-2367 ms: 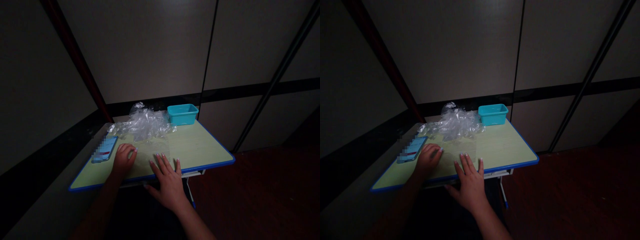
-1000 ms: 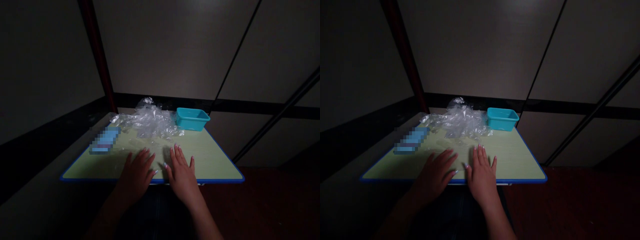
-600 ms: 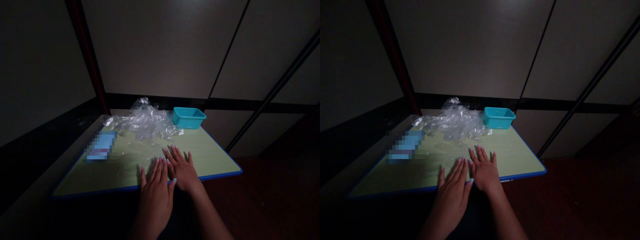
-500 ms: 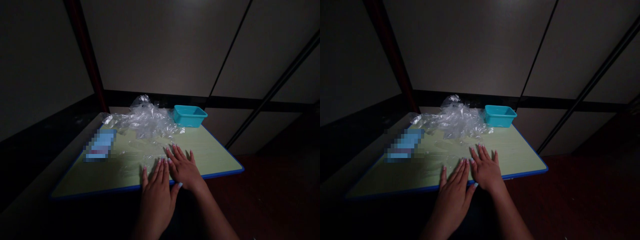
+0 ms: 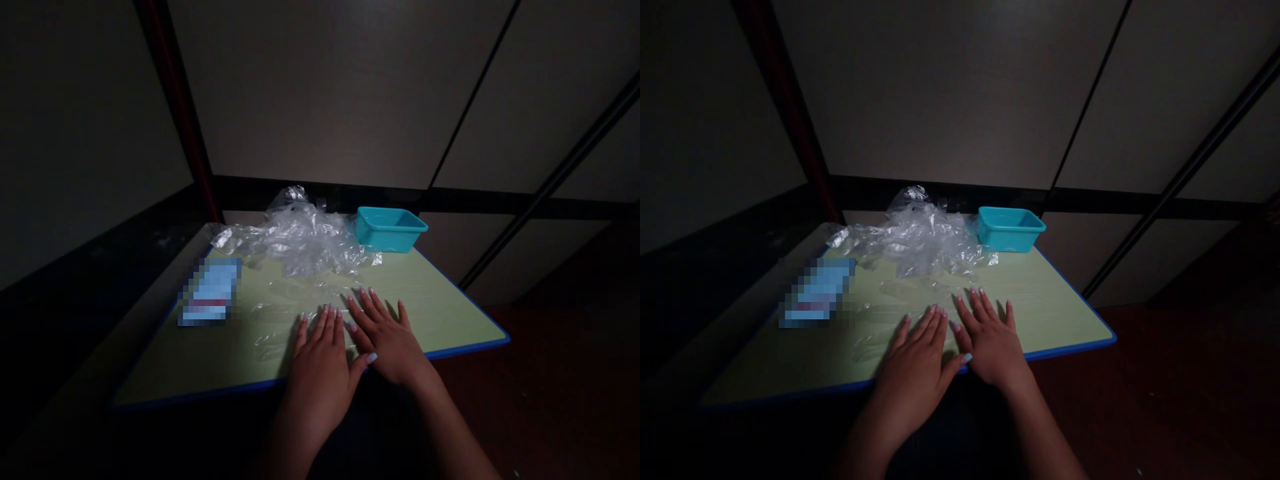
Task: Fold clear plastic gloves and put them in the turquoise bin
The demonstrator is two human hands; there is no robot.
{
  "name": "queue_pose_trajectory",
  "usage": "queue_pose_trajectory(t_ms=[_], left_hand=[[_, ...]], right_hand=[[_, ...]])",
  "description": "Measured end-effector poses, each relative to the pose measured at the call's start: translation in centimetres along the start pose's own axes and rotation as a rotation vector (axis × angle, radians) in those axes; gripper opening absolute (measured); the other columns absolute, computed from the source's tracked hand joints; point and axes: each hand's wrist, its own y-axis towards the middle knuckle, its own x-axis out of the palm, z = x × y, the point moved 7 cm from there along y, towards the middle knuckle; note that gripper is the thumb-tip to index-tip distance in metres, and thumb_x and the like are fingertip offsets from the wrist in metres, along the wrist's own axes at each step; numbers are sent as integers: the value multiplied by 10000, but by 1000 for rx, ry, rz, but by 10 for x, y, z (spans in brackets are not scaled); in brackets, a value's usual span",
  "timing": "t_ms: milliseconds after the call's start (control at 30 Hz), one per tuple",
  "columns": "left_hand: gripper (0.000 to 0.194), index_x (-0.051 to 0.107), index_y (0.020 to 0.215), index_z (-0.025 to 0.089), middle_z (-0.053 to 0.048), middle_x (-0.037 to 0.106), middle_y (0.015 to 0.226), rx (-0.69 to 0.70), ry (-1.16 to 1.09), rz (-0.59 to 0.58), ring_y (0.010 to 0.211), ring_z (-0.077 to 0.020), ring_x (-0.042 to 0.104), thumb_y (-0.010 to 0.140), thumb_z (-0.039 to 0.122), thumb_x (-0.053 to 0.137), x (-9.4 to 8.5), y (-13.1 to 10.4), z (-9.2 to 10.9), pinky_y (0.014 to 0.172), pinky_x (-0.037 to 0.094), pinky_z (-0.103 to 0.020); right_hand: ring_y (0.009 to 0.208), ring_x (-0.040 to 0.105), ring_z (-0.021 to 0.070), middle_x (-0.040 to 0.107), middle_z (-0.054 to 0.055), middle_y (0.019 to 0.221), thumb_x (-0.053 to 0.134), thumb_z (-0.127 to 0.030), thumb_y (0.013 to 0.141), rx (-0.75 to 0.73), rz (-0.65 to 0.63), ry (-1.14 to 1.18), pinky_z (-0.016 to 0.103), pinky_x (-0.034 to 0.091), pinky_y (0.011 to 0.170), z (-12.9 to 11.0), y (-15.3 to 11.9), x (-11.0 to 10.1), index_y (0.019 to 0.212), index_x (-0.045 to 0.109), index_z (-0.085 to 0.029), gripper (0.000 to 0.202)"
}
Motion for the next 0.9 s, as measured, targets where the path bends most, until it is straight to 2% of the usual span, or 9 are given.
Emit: queue_pose_trajectory(t_ms=[200,300,433,567,667,767,867,900], left_hand=[[632,411,1432,122,-115,356,1514,33,13,69,1418,-277,322,944,523,398,-15,-9,-25,1155,253,-587],[600,409,1432,152,-106,358,1517,89,13,121,1412,-278,337,945,502,415,-22,-16,-28,1147,240,-618],[567,433,1412,173,-97,426,1487,147,-19,154,1380,-275,396,936,481,453,-20,-22,-28,1133,260,-630],[526,437,1410,184,-109,455,1477,159,-48,380,1359,-286,419,927,383,499,-36,-27,-32,1115,303,-606],[414,565,1292,176,-127,573,1362,147,-92,531,1282,-298,493,920,350,514,-48,-30,-36,1090,341,-586],[314,649,1169,205,-94,648,1256,151,-124,497,1214,-283,548,916,346,527,-46,-27,-36,1068,383,-556],[334,637,1190,246,-53,643,1284,173,-103,336,1241,-273,539,910,402,543,-33,-21,-34,1100,346,-575],[368,617,1223,254,-47,621,1321,175,-86,287,1267,-272,522,906,425,545,-29,-19,-33,1115,323,-584]], right_hand=[[1464,147,264,173,20,1583,246,-533,984,-22,52,30,637,110,1133,1,0,2,1513,190,-352,562],[1455,184,282,215,28,1577,249,-571,970,-34,95,46,641,133,1129,3,0,3,1508,213,-360,579],[1449,207,297,246,34,1570,253,-591,961,-42,144,41,664,155,1112,7,1,9,1502,233,-369,586],[1451,206,303,247,43,1577,266,-571,964,-52,243,46,683,218,1081,12,-1,13,1512,199,-371,587],[1453,198,324,192,76,1597,317,-527,967,-31,379,74,693,270,1052,17,-6,8,1524,172,-352,602],[1445,221,348,177,102,1604,393,-451,962,-37,571,146,685,302,1041,20,-17,-3,1513,226,-330,588],[1407,318,343,311,124,1552,448,-359,943,-102,805,248,639,315,1062,20,-35,-17,1468,334,-288,542],[1389,352,335,367,126,1520,456,-329,937,-129,847,262,630,299,1075,20,-41,-19,1457,352,-279,533]])
